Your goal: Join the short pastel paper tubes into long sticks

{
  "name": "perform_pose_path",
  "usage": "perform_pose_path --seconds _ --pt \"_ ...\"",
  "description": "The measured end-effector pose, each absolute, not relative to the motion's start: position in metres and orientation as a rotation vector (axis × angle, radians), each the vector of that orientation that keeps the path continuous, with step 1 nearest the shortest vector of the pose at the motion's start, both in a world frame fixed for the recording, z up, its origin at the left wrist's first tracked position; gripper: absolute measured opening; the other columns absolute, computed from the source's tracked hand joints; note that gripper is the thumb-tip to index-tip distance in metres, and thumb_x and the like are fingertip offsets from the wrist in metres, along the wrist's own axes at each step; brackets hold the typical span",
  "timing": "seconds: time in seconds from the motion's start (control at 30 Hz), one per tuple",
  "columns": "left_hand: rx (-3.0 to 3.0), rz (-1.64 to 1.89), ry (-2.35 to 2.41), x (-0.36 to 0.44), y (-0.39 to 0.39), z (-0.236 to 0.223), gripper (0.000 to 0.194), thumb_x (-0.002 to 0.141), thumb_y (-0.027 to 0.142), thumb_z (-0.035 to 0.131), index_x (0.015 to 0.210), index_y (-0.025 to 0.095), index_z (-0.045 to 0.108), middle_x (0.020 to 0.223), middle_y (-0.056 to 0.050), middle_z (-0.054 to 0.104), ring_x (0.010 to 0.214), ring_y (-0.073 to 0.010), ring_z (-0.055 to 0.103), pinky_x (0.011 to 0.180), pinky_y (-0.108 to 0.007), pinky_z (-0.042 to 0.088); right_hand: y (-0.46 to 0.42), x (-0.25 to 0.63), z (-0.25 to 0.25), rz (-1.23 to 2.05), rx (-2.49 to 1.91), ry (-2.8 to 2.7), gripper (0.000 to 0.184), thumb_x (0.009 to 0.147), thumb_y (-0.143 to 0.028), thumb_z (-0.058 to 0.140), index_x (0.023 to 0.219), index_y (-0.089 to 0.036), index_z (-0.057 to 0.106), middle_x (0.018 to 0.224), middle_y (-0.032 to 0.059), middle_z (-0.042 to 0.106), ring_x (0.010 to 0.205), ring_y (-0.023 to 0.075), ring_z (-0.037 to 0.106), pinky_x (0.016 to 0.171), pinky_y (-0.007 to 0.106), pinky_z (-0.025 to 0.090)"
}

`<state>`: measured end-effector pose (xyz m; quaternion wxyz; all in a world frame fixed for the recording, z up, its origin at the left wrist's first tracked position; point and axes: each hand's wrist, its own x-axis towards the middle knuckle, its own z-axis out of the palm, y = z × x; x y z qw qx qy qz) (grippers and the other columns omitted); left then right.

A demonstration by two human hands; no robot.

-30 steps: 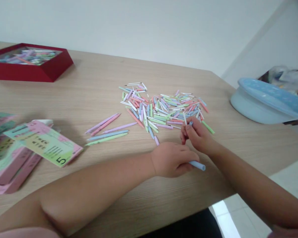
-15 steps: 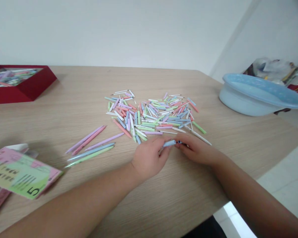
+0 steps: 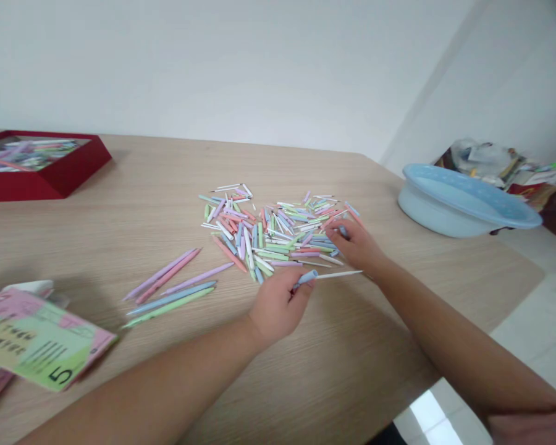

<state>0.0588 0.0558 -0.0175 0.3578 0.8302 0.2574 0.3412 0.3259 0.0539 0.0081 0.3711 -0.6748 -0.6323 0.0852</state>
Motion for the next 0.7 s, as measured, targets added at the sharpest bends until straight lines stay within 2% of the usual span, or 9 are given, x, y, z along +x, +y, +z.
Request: perform_pose_path --seconds 0.1,0.2,0.3,0.53,0.7 --pt "2.135 0.889 0.630 0.058 0.055 -0.018 0.026 0.106 0.037 0.048 0.095 0.021 0.065 0.084 -0.002 0.067 0.081 -0.0185 0.061 0.075 -0.031 0.045 0.107 0.315 0.016 0.125 -1.979 -2.003 0.031 0.102 -0.042 0.050 0.113 -0.021 0.071 0.088 0.0037 0.072 0.077 0.0190 0.062 0.073 0.029 0.044" --pt "2.119 0.897 0.629 0.058 0.055 -0.020 0.026 0.106 0.037 0.047 0.095 0.021 0.065 0.086 -0.003 0.067 0.082 -0.0187 0.061 0.075 -0.031 0.044 0.151 0.310 0.018 0.199 -2.016 -2.190 0.025 0.096 -0.034 0.058 0.107 -0.019 0.075 0.099 0.0061 0.077 0.088 0.0209 0.066 0.077 0.028 0.044" --pt "2.096 0.902 0.618 0.059 0.056 -0.022 0.025 0.107 0.036 0.047 0.097 0.021 0.065 0.087 -0.002 0.068 0.084 -0.0189 0.062 0.076 -0.031 0.044 0.177 0.313 0.018 0.277 -2.033 -2.353 0.022 0.089 -0.030 0.064 0.102 -0.018 0.078 0.100 0.0060 0.079 0.089 0.0211 0.068 0.077 0.026 0.044" --pt "2.093 0.841 0.626 0.060 0.056 -0.021 0.023 0.105 0.032 0.048 0.100 0.022 0.068 0.096 -0.004 0.071 0.090 -0.0209 0.064 0.078 -0.033 0.047 0.184 0.310 0.028 0.239 -2.047 -2.548 0.030 0.092 -0.037 0.065 0.110 -0.015 0.076 0.107 0.0111 0.079 0.092 0.0230 0.068 0.075 0.027 0.042" --pt "2.092 0.849 0.624 0.059 0.055 -0.018 0.024 0.105 0.033 0.048 0.106 0.023 0.069 0.101 -0.004 0.074 0.095 -0.0225 0.067 0.083 -0.034 0.050 0.184 0.302 0.032 0.268 -2.046 -2.645 0.030 0.093 -0.034 0.062 0.113 -0.017 0.077 0.105 0.0088 0.080 0.090 0.0217 0.070 0.074 0.026 0.043"
